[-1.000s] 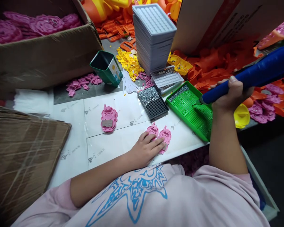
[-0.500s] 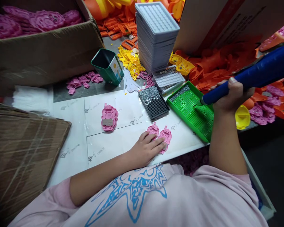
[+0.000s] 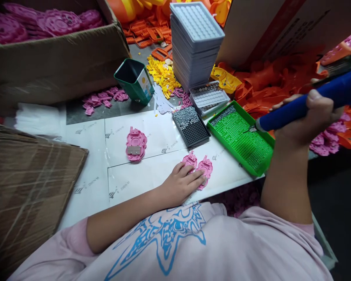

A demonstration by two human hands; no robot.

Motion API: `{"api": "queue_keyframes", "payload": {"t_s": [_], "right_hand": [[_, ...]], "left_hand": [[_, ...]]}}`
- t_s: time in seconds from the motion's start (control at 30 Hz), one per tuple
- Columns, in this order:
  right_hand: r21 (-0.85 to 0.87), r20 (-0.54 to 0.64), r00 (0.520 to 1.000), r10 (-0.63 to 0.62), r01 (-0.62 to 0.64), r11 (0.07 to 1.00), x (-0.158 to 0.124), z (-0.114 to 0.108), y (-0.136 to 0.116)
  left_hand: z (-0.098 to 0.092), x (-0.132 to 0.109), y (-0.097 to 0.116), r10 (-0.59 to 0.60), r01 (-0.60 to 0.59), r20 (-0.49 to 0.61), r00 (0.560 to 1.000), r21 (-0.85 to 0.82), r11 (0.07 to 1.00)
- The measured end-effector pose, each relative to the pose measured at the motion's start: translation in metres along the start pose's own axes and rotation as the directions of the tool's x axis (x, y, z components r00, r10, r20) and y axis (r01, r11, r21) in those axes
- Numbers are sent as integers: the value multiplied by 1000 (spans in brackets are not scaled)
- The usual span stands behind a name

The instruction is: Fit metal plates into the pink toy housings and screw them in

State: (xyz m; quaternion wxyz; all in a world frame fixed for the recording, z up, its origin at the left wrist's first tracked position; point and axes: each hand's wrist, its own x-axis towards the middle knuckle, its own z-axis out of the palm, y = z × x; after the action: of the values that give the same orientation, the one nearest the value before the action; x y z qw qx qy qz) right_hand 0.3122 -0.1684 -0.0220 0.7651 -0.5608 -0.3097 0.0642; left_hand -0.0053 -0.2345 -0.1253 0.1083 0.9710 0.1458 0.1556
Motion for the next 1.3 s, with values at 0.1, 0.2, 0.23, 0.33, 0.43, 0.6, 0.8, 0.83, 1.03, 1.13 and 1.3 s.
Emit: {"api": "queue_keyframes", "payload": {"t_s": [0.1,0.2,0.23,0.33,0.43,0.6,0.8,0.83,1.03,1.13,1.3], "right_hand": [[97,127,992,8,-21,995,-35,-1,-26],[146,264,957,119,-161,976,-81,0,-48],[160,309,940,143,-199,967,-94,0,-53],[155,402,895,195,-276,949,-119,3,-58],[118,409,886,219,-290,950,-127,5,-55],[119,397,886,238,-307,944,-129,5,-47],[188,410,882,234,-333,924,-130,5,-39],[189,403,884,239,-336,923,-131,5,-38],[151,395,886,243,-323,934,-135,7,-38],[143,492,842,221,-329,934,-138,11,-39],[140,548,804,230,-359,923,-142,18,-38]], "left_hand": [[0,0,0,4,-4,-17,1000,-4,1000],[-1,1,0,0,0,-31,1000,-6,1000],[-2,2,0,-2,2,-29,1000,-6,1000],[-3,2,1,-1,1,-13,1000,-5,1000],[-3,2,1,5,-5,2,1000,-4,1000],[-3,2,0,9,-9,24,1000,3,1000],[-3,1,0,5,-5,25,1000,-1,1000],[-3,1,0,3,-3,27,1000,-2,1000],[-5,3,1,-3,4,31,1000,-12,1000],[-5,3,1,-11,12,20,1000,-12,1000],[-4,5,2,-25,25,12,1000,-15,1000]]}}
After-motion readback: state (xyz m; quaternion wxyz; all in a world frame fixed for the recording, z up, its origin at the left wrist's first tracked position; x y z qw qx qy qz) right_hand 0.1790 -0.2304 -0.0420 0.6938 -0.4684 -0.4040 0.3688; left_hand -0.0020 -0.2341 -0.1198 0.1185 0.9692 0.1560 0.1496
